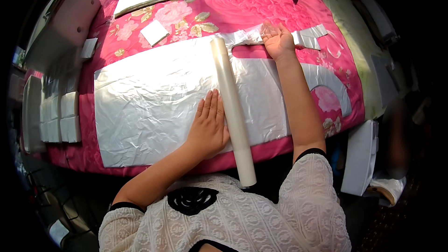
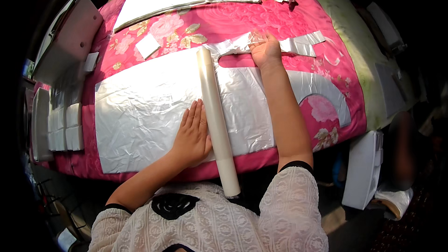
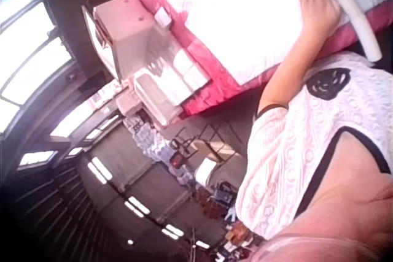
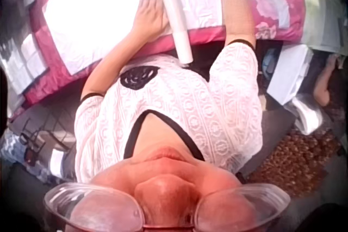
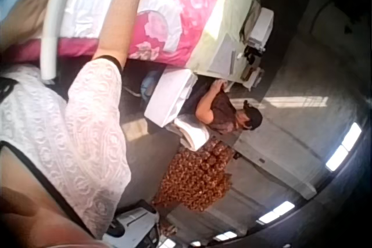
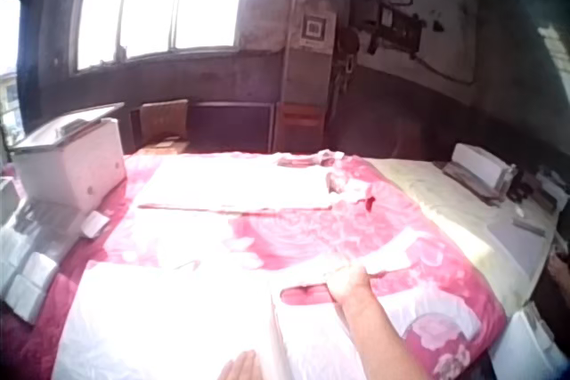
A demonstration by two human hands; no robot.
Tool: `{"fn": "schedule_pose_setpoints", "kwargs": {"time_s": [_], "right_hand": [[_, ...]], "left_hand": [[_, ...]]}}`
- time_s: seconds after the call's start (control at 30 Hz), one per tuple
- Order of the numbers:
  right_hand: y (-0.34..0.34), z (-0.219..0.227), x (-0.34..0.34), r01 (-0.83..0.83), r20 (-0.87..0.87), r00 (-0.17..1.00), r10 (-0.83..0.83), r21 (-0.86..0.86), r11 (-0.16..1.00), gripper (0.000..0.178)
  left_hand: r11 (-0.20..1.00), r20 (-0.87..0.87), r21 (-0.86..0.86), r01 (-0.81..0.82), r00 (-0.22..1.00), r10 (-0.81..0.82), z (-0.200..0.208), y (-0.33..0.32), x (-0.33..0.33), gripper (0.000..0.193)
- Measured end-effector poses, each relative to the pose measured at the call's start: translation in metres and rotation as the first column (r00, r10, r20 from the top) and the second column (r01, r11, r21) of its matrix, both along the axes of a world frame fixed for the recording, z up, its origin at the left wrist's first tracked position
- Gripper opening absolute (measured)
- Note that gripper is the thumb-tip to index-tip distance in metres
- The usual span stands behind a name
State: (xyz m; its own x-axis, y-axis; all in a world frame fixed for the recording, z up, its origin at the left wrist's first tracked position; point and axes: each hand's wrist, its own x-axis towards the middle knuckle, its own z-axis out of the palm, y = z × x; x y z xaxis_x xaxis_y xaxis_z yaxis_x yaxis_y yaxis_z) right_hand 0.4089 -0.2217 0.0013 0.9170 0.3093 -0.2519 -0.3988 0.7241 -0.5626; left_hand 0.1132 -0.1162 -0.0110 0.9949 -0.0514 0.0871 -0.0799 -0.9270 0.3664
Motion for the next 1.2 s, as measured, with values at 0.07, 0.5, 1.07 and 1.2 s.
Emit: {"fn": "schedule_pose_setpoints", "kwargs": {"time_s": [0.07,0.5,1.07,1.2], "right_hand": [[-0.049,-0.004,0.046,0.202,-0.022,0.979,-0.201,0.016,0.979,0.054],[0.101,0.077,-0.159,-0.053,0.643,0.327,0.693,-0.719,0.693,0.068],[0.012,0.062,-0.187,0.414,0.624,-0.089,0.777,-0.686,0.598,0.036],[-0.060,0.032,-0.169,0.527,0.304,-0.147,0.941,-0.781,0.335,0.054]], "left_hand": [[1.000,-0.001,-0.004,0.009,1.000,-0.009,0.000,-0.002,0.000,0.072],[0.999,-0.044,-0.007,0.046,0.998,-0.046,0.005,0.001,-0.002,0.068],[0.967,0.148,-0.254,0.027,0.989,0.011,0.007,0.013,-0.020,0.073],[0.919,0.186,-0.384,0.086,0.983,-0.015,0.026,0.054,-0.059,0.072]]}}
